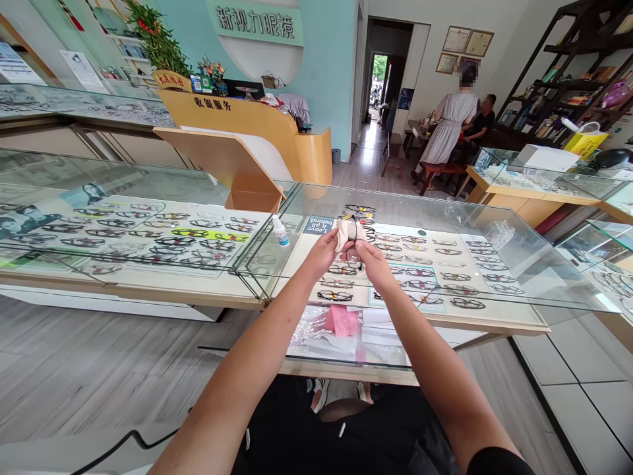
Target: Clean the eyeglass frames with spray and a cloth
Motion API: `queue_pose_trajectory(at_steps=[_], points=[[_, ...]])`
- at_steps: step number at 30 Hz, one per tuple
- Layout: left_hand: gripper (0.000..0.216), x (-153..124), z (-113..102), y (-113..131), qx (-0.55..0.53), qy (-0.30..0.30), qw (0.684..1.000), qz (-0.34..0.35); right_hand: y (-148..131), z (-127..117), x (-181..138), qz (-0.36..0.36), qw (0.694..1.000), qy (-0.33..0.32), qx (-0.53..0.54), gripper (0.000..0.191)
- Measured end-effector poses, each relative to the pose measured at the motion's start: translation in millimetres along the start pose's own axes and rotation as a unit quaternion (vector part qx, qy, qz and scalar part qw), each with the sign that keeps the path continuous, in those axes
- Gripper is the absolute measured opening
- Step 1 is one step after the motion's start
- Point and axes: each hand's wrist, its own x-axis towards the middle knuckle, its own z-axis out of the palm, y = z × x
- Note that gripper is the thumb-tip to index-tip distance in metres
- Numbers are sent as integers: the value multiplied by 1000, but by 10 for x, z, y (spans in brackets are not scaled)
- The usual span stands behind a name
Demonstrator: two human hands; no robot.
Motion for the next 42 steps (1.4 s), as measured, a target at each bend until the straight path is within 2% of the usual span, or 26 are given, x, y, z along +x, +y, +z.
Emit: queue_pose_trajectory(at_steps=[4, 9, 14, 20, 24, 30, 38, 42], points=[[13, 10, -9, -17, 21, -4, 1000, -8, -13, 22, -1, -9, 1000, -8, -9, 56], [16, 7, -9, -27, -3, -5, 1000, -22, -22, 30, 5, -28, 999, -8, -27, 53], [34, -29, 17, -20, 1, -13, 1000, -23, 28, 5, 15, -36, 996, -13, -77, 52], [56, -84, 112, -6, 35, -33, 999, 7, 92, 18, 13, -33, 994, -17, -102, 52], [52, -109, 126, 42, 37, -37, 999, 6, 103, 13, 19, -28, 996, -12, -87, 48], [50, -121, 50, 145, 45, -92, 995, 3, 86, 3, 19, -27, 996, -17, -78, 48], [52, -72, 71, 48, 58, -59, 996, 32, 62, 33, -15, -21, 991, -31, -125, 56], [54, -77, 18, 128, 56, -98, 994, 3, 8, 52, -41, -16, 993, -54, -100, 54]])
